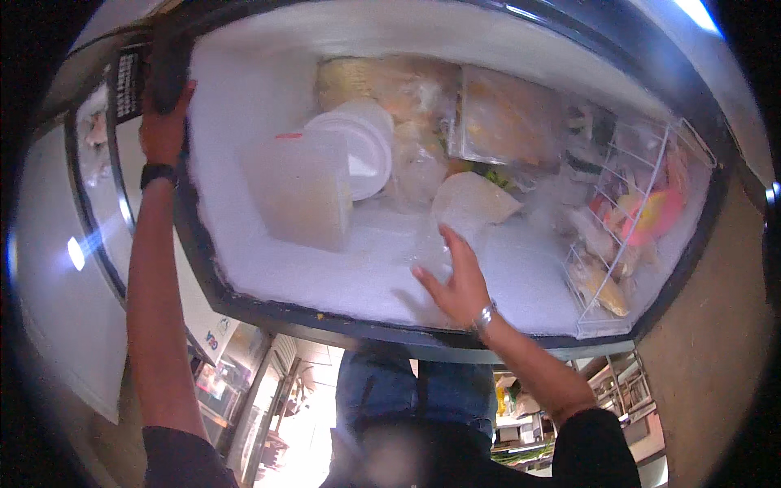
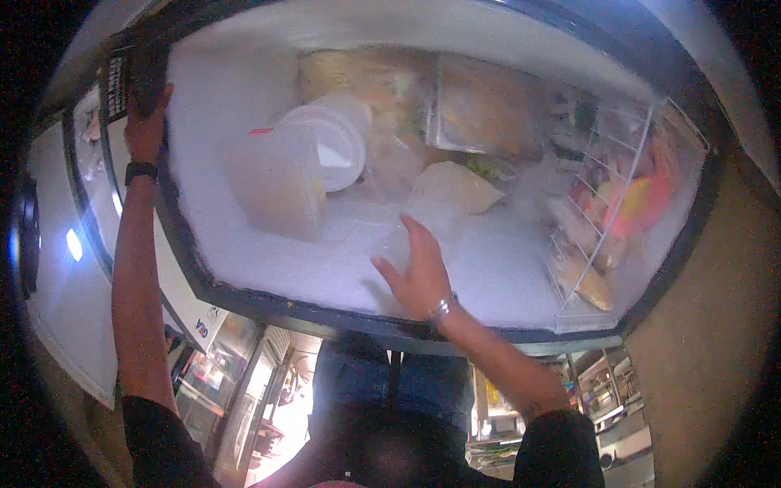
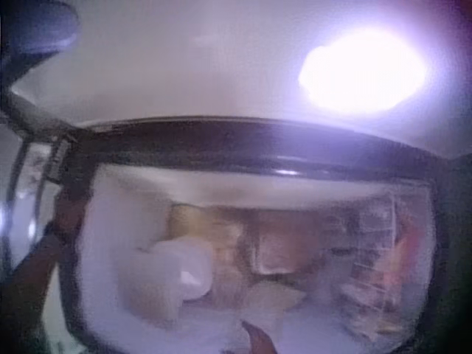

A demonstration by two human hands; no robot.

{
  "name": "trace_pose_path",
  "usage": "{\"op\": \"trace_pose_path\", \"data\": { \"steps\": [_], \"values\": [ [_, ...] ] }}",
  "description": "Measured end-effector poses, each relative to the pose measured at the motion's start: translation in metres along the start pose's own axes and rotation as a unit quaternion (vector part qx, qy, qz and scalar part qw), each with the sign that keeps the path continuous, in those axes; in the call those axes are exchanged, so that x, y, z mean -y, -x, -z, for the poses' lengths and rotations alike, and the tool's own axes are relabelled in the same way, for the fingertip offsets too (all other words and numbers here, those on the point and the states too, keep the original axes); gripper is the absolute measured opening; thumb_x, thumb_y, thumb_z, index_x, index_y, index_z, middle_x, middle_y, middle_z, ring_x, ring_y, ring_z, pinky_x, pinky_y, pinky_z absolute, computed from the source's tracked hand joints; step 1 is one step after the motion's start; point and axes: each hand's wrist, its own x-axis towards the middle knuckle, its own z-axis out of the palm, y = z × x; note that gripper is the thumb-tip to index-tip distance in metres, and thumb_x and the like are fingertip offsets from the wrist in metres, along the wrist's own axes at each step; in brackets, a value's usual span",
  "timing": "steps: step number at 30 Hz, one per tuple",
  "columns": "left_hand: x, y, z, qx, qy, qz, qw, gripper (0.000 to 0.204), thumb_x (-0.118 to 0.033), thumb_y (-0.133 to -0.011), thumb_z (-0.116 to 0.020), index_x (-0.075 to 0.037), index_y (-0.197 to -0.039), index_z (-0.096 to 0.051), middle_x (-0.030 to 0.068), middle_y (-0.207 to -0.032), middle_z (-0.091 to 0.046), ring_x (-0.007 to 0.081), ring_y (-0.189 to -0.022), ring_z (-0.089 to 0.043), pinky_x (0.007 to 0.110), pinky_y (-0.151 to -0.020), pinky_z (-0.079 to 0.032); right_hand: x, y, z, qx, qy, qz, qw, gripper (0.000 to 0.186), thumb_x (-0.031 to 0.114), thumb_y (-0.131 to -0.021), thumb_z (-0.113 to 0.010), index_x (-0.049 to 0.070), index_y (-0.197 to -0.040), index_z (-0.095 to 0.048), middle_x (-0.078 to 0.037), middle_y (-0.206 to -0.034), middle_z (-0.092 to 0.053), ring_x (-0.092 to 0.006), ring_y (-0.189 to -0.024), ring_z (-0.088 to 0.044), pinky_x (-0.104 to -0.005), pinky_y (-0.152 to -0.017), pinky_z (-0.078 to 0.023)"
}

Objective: The person opens a chest freezer and retrieves several frozen food items, including a container of dumplings and a bag of meat, placing them on a stainless steel prep table. The person then retrieves two metal bowls from a shelf.

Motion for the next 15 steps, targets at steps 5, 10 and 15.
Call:
{"op": "trace_pose_path", "data": {
  "steps": [5,10,15],
  "values": [
    [-0.003,-0.001,0.002,0.014,0.061,-0.016,0.998,0.103,-0.069,-0.069,-0.071,-0.003,-0.143,-0.041,0.0218,-0.128,-0.060,0.0385,-0.119,-0.057,0.042,-0.100,-0.045,0.004,-0.121,-0.080,0.130,-0.177,-0.067,0.973,0.096,0.040,-0.076,-0.081,-0.003,-0.144,-0.029,-0.026,-0.143,-0.043,-0.0356,-0.130,-0.047,-0.0418,-0.108,-0.039],
    [-0.010,0.002,0.003,0.011,0.059,-0.031,0.998,0.102,-0.068,-0.070,-0.072,-0.004,-0.142,-0.040,0.0205,-0.127,-0.061,0.0392,-0.115,-0.059,0.044,-0.096,-0.048,0.022,-0.148,-0.119,0.204,-0.215,-0.098,0.950,0.109,0.038,-0.070,-0.086,0.002,-0.148,-0.018,-0.028,-0.141,-0.043,-0.0351,-0.129,-0.047,-0.0420,-0.107,-0.041],
    [0.004,-0.001,-0.002,-0.013,0.083,-0.052,0.995,0.102,-0.068,-0.069,-0.072,-0.006,-0.143,-0.040,0.0222,-0.126,-0.060,0.0400,-0.115,-0.059,0.046,-0.095,-0.049,0.018,-0.156,-0.147,0.186,-0.203,-0.121,0.954,0.110,0.034,-0.068,-0.088,0.003,-0.148,-0.019,-0.027,-0.142,-0.042,-0.0358,-0.129,-0.047,-0.0429,-0.106,-0.042]
  ]
}}
